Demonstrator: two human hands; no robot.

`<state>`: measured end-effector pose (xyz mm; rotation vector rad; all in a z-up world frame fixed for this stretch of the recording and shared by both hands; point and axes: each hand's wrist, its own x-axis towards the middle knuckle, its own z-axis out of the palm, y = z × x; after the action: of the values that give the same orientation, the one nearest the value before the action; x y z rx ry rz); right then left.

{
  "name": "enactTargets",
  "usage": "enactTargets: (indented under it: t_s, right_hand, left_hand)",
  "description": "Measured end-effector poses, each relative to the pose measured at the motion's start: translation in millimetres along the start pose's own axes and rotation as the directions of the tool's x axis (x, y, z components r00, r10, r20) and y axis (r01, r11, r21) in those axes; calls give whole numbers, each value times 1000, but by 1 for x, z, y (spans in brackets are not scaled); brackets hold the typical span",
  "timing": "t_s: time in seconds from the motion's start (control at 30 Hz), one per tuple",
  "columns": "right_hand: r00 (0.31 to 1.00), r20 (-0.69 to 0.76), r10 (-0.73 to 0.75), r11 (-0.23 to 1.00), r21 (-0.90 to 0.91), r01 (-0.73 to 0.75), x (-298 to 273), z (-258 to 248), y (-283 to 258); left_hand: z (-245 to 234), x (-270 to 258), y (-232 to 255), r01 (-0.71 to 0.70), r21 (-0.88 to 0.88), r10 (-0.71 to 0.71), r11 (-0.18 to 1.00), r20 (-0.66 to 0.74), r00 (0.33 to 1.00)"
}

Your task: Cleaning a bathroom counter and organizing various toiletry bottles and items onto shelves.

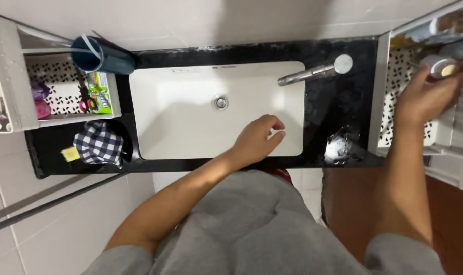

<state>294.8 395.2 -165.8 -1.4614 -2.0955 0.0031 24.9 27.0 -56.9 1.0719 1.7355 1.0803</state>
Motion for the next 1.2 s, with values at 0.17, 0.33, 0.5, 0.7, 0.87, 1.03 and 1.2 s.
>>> enactTargets:
  t_s: [0.17, 0.33, 0.5, 0.7, 0.87, 1.03, 1.2]
  right_hand:
    - [990, -83, -112, 952, 276, 131, -60, -87, -75]
    - [980, 14, -197, 867, 470, 168, -115, -142, -178]
    - [921, 209, -328, 595, 803, 29, -138, -134, -288]
    - [692, 185, -698, 515, 801, 305, -142, -92, -435]
    - [554, 169, -815, 408, 846, 344, -162, -47, -513]
    - [500, 135, -855, 363, 845, 392, -177, -35, -557]
    - [406, 160, -899, 343, 836, 428, -210, -61, -580]
  left_hand:
    - [-11, -14, -13, 18, -4, -18, 1000, 15, 1000]
    - [-24, -28, -24, 81, -10, -81, 997, 1, 997]
    - [-46, -50, -60, 84, -8, -85, 996, -121, 989]
    - [-80, -86, -103, 91, 32, -73, 995, -371, 926]
    - [-117, -127, -122, 182, -36, -179, 983, -453, 874]
    - [-142, -158, -145, 224, -85, -235, 971, -527, 817]
    - [-160, -187, -183, 302, -139, -327, 943, -561, 761]
